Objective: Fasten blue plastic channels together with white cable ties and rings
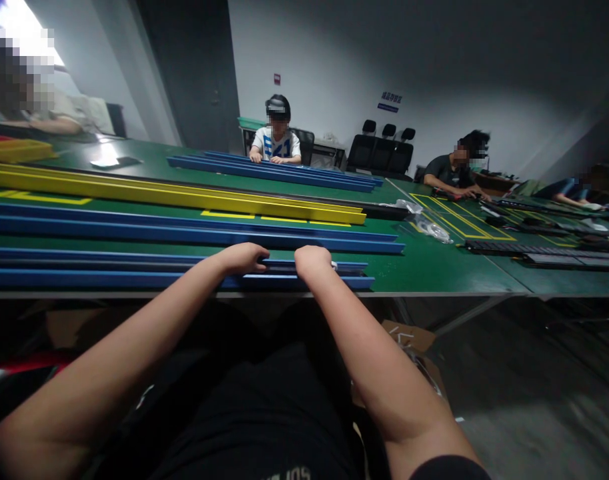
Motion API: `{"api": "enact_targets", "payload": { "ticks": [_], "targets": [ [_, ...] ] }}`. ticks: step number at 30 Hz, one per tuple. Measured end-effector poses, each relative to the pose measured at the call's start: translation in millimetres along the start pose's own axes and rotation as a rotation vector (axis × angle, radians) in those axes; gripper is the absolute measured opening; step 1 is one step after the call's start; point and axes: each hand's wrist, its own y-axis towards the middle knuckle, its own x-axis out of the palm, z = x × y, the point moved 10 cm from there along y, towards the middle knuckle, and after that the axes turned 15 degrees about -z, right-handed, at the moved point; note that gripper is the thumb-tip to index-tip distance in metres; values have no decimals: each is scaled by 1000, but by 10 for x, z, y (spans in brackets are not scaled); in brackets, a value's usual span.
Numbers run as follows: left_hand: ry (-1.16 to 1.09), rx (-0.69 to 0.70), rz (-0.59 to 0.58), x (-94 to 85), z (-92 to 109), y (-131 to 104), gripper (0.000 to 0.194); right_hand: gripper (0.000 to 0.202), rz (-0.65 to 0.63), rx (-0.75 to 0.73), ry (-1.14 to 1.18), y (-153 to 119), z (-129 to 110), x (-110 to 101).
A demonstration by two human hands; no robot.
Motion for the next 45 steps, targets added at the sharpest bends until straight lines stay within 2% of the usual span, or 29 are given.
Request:
{"api": "enact_targets", "payload": {
  "ticks": [7, 12, 18, 25, 30, 32, 35, 37, 40, 45],
  "targets": [
    [-5, -56, -53, -11, 17, -33, 30, 33, 1, 39, 9, 74, -20, 19],
    [55, -90, -77, -42, 186, 85, 36, 33, 3, 46, 31, 75, -26, 25],
    [44, -20, -61, -48, 528, 356, 37, 32, 22, 45, 53, 0, -12, 28],
    [78, 89, 21, -40, 586, 381, 29, 31, 34, 35, 66, -46, -5, 26],
    [111, 74, 14, -18, 441, 289, 21, 32, 32, -19, 62, -46, 28, 21],
    [105, 56, -1, -2, 290, 190, 21, 39, 6, -65, 35, -34, 18, 12],
    [70, 4, -15, 9, 27, 19, 20, 37, -24, -83, -18, -5, 30, -31],
    [35, -14, -24, 11, -76, -64, 20, 36, -37, -84, -39, 19, 41, -52],
    [-7, -7, -25, -9, -87, -119, 24, 38, -42, -123, -84, 45, 27, -31],
    [-48, -50, -33, -32, -77, -130, 27, 40, 24, -206, -105, 27, 52, 12]
  ]
}}
